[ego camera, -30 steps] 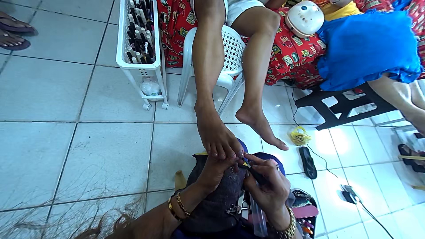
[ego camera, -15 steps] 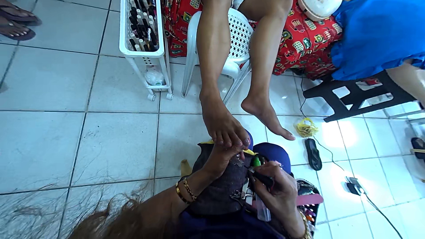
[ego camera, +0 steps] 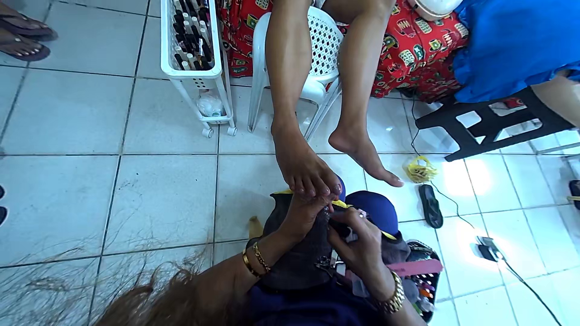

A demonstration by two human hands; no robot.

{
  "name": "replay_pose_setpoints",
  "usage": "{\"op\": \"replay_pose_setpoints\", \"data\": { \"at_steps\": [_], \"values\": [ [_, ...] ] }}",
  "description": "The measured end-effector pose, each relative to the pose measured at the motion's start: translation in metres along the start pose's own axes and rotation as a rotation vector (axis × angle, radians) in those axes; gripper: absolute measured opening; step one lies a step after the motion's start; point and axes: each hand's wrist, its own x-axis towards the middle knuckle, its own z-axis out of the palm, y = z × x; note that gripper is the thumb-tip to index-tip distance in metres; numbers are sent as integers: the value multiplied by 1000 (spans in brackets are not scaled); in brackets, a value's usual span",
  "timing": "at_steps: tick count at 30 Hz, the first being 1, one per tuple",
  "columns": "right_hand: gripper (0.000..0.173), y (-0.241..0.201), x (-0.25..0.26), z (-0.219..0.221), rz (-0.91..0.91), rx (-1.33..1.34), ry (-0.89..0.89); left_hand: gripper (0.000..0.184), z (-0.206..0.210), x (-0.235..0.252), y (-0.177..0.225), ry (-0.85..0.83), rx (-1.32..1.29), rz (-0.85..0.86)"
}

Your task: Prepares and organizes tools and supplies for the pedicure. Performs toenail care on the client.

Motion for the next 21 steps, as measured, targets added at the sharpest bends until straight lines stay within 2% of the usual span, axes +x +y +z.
{"op": "replay_pose_setpoints", "data": {
  "at_steps": [5, 11, 14, 18, 21],
  "values": [
    [13, 3, -1, 0, 9, 109, 6, 13, -1, -1, 3, 18, 15, -7],
    [15, 12, -5, -21, 168, 435, -9, 14, -5, 0, 0, -39, -36, -11],
    [16, 15, 3, -22, 168, 523, 77, 14, -5, 1, -1, -38, -26, -7],
    [21, 18, 11, -6, 71, 485, 238, 12, -4, 0, -2, -3, -7, 0],
    [20, 21, 11, 3, 48, 459, 283, 10, -5, 0, -3, 11, -2, 13]
  ]
}}
